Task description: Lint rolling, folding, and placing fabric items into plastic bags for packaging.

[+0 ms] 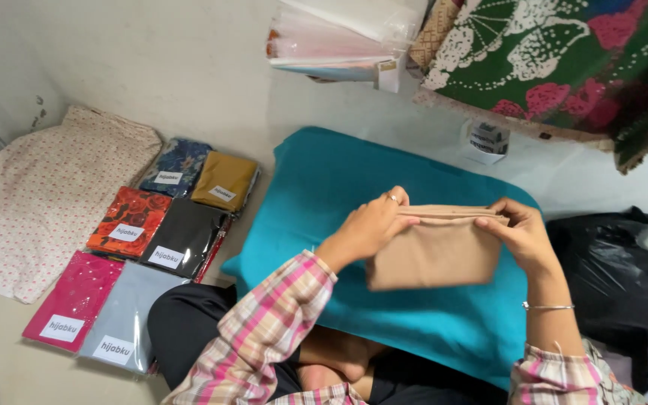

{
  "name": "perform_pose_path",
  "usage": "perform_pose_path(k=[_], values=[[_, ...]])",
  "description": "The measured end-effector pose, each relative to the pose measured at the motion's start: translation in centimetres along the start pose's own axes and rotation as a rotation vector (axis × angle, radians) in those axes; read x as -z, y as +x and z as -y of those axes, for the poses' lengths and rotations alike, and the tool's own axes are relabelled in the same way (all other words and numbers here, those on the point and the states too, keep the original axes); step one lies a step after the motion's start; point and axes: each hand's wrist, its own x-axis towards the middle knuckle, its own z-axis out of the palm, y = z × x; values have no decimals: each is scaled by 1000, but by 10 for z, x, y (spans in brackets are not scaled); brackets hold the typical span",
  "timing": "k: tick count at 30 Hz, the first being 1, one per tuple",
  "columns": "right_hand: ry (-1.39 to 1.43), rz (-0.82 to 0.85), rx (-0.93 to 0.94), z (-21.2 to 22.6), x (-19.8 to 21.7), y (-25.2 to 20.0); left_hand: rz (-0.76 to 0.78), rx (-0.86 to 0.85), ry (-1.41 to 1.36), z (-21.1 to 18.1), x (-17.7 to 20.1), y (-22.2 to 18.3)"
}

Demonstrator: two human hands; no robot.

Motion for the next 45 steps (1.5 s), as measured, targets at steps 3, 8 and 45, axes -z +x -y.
perform_pose_path(k=[3,8,45], values=[[-61,-68,-107,-8,14,-11,25,134,-95,30,-73,20],[-981,-48,64,-47,-12,-34,-388,248,561,46,-150,24],[-592,-779,263,106,36,-103,-431,234,132,45,-138,-1]])
